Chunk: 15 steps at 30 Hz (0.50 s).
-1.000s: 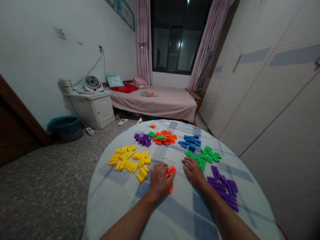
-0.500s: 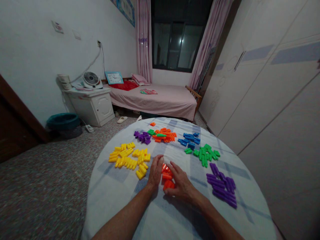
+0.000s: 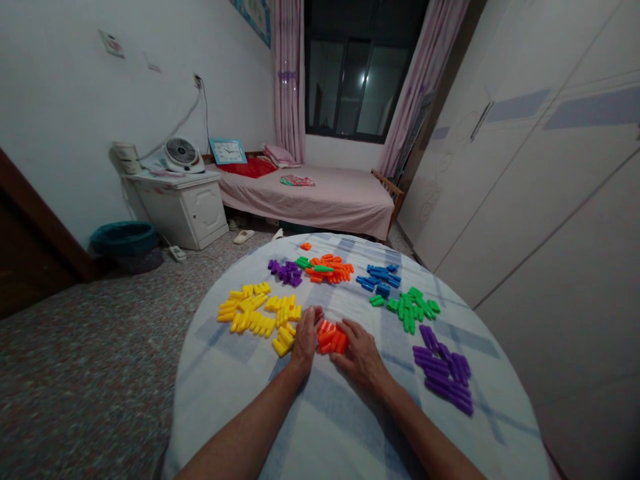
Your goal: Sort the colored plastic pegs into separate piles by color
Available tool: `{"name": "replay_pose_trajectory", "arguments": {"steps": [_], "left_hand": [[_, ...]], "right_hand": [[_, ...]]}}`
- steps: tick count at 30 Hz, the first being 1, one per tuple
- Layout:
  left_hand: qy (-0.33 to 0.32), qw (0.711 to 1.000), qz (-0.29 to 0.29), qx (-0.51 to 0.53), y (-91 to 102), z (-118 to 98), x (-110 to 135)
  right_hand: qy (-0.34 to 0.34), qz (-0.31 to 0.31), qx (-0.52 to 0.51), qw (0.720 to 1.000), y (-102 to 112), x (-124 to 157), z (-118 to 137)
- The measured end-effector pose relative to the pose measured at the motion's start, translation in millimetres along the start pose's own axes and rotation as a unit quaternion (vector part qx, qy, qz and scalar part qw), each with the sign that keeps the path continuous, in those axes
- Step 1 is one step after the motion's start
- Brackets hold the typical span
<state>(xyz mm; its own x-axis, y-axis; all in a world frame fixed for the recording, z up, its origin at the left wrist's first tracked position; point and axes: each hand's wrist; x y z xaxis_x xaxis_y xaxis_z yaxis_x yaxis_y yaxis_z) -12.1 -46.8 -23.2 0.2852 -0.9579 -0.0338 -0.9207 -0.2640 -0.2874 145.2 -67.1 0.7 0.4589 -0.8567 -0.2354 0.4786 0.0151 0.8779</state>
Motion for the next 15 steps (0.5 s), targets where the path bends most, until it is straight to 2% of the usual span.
{"name": "replay_pose_trajectory", "arguments": {"steps": [4, 8, 10, 13, 15], "left_hand": [[0.003, 1.0, 0.009, 0.018, 1.5, -1.0, 1.3], [0.008, 1.0, 0.009, 0.014, -0.1, -5.3, 3.7], [0.021, 1.0, -0.01, 0.019, -2.0, -7.6, 4.1], [0.031, 0.999, -0.025, 0.026, -3.5, -7.3, 3.3], [0.032, 0.999, -0.022, 0.033, -2.4, -4.0, 2.0]], "right_hand": [[0.016, -0.041, 0.022, 0.999, -2.0, 1.1, 6.6], [0.064, -0.085, 0.069, 0.992, 1.0, 17.8, 32.6], [0.063, -0.064, 0.073, 0.993, 6.0, 26.5, 46.3], [0.064, 0.021, 0.04, 0.997, 13.5, 34.6, 60.1], [0.066, 0.056, 0.008, 0.996, 14.9, 33.3, 61.6]]}}
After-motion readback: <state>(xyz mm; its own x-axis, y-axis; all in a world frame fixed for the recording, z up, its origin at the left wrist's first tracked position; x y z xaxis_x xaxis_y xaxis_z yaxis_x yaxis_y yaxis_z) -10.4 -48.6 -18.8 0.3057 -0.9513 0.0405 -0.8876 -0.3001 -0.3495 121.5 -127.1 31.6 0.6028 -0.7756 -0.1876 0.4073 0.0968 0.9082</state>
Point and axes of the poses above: each hand's wrist, its own x-axis away from the middle knuckle, its own y-axis out of the back of the hand, z = x × y, and after that the axes turned 1 degree about z, right-handed
